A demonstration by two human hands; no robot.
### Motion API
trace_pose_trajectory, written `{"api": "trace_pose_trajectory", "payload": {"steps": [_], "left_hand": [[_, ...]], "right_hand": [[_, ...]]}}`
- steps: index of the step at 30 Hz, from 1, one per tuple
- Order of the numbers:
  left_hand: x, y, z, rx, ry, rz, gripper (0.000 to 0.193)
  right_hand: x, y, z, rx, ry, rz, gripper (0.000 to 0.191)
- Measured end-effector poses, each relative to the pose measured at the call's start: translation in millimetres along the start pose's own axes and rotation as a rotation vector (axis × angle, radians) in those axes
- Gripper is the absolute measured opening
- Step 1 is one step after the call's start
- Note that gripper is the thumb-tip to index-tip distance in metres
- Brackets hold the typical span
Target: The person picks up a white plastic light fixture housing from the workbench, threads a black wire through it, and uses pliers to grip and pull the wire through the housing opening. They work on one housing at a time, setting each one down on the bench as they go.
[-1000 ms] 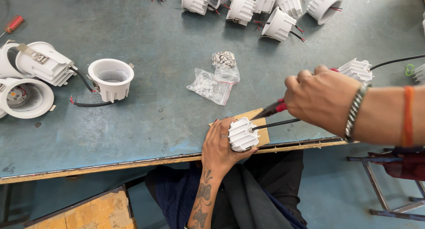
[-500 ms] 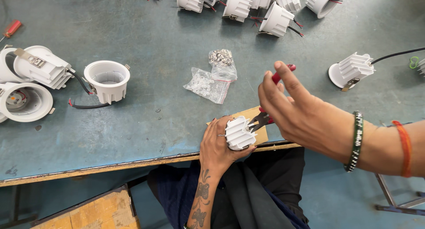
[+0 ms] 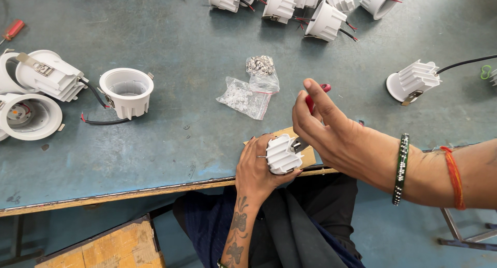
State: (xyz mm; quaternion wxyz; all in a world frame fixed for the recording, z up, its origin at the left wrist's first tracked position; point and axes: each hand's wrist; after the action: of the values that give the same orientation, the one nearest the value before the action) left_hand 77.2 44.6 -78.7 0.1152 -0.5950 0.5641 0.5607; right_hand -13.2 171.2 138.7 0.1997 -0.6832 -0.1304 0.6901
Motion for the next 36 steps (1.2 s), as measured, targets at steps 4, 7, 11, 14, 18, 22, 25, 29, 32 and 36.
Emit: {"api": "trace_pose_trajectory", "payload": {"steps": [4, 7, 11, 14, 18, 22, 25, 29, 32, 36], "left_hand": [[1.7, -0.8, 1.0, -0.005, 0.017, 0.01, 0.097], [3.9, -1.0, 0.6, -0.005, 0.02, 0.01, 0.098], [5.2, -1.7, 0.9, -0.007, 0.015, 0.015, 0.098], [5.2, -2.2, 1.7, -0.005, 0.007, 0.015, 0.097], [5.2, -2.2, 1.3, -0.008, 0.02, 0.022, 0.097], [3.6, -2.6, -0.1, 0.003, 0.02, -0.008, 0.095], [2.2, -0.6, -1.0, 0.007, 0.018, -0.02, 0.094], [0.1, 1.3, -1.9, 0.005, 0.013, -0.025, 0.093], [-0.3, 2.8, -0.8, -0.001, 0.018, -0.028, 0.093], [0.6, 4.8, 2.1, 0.008, 0.026, -0.045, 0.094]], "right_hand": [[-6.3, 2.0, -4.5, 0.041, -0.001, -0.064, 0.033], [-10.3, 5.4, -6.3, 0.154, 0.111, -0.337, 0.02], [-8.5, 7.5, -3.2, 0.019, 0.064, -0.203, 0.027], [-1.5, 8.4, 1.0, -0.04, 0.111, -0.16, 0.033], [3.0, 16.9, 11.7, -0.159, 0.091, -0.158, 0.043], [-8.7, 22.6, 25.4, -0.024, 0.29, -0.281, 0.04], [-21.1, 21.5, 27.0, 0.041, 0.511, -0.228, 0.03], [-34.4, 14.2, 29.1, 0.133, 0.524, -0.248, 0.025], [-39.0, -1.9, 38.6, 0.093, 0.38, -0.099, 0.032], [-33.7, -38.1, 66.2, 0.067, 0.284, 0.073, 0.052]]}}
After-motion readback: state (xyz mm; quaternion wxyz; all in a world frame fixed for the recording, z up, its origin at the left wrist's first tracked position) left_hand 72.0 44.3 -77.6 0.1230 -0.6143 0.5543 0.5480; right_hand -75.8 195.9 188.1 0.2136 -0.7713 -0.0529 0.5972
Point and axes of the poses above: each hand's wrist, its own y-axis towards the middle knuckle, its own z-axis out of the palm, x = y × z, and after that the axes turned 11 degrees about -y, right-handed
